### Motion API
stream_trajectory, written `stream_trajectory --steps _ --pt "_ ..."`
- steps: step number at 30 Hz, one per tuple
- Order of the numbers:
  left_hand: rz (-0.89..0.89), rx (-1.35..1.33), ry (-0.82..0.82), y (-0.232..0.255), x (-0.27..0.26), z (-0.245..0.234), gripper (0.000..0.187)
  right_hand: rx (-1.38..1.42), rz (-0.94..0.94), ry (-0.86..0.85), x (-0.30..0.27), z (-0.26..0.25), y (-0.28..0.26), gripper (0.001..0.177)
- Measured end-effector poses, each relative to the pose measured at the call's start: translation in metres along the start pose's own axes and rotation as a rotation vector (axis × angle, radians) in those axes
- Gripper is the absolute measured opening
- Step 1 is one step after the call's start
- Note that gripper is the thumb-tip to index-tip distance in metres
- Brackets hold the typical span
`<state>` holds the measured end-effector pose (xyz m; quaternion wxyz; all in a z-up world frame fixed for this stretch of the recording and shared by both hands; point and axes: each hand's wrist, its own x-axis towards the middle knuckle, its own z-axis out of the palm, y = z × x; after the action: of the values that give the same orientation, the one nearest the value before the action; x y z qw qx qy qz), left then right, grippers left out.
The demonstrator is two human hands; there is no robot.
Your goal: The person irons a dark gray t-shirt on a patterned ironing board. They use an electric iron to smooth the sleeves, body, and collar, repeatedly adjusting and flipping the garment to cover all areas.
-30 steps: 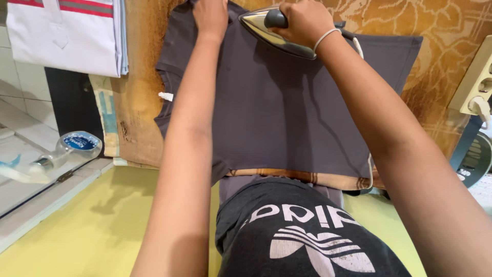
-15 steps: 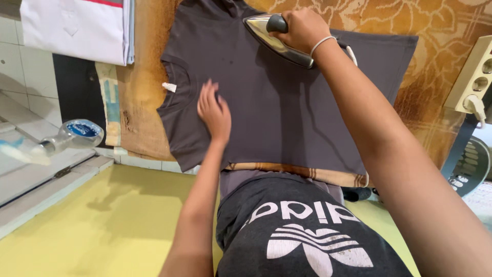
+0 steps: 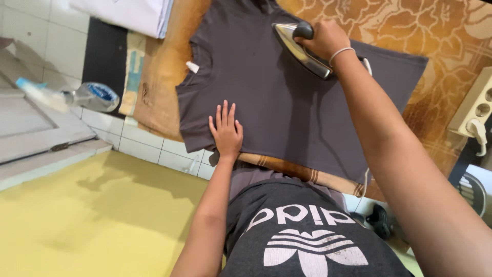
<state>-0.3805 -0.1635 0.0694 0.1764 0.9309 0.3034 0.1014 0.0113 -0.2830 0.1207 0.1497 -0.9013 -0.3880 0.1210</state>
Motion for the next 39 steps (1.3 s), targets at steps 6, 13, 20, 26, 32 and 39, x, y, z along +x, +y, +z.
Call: stream_trajectory --steps 6,13,20,26,32,39 --pt "-0.020 -0.001 0.023 -0.001 -0.001 0.004 0.054 0.016 0.028 -0.035 -0.009 0.002 0.001 0.055" --pt "-0.018 -0.010 0.051 -0.004 -0.003 0.008 0.053 0.034 0.046 -0.088 -0.034 0.004 -0.010 0.054" --pt "-0.005 -0.009 0.063 -0.008 -0.005 0.014 0.053 0.040 0.007 -0.195 -0.081 -0.001 -0.036 0.046" --pt "0.017 -0.010 0.076 -0.012 -0.005 0.019 0.053 0.028 0.030 -0.402 -0.147 0.000 -0.068 0.038" --pt "-0.020 -0.071 0.074 -0.014 -0.002 0.018 0.048 -0.051 -0.042 -0.713 -0.236 0.021 -0.107 0.042" --pt "-0.097 -0.183 0.104 -0.023 0.034 0.002 0.039 -0.127 -0.337 -0.477 -0.258 0.039 -0.118 0.046"
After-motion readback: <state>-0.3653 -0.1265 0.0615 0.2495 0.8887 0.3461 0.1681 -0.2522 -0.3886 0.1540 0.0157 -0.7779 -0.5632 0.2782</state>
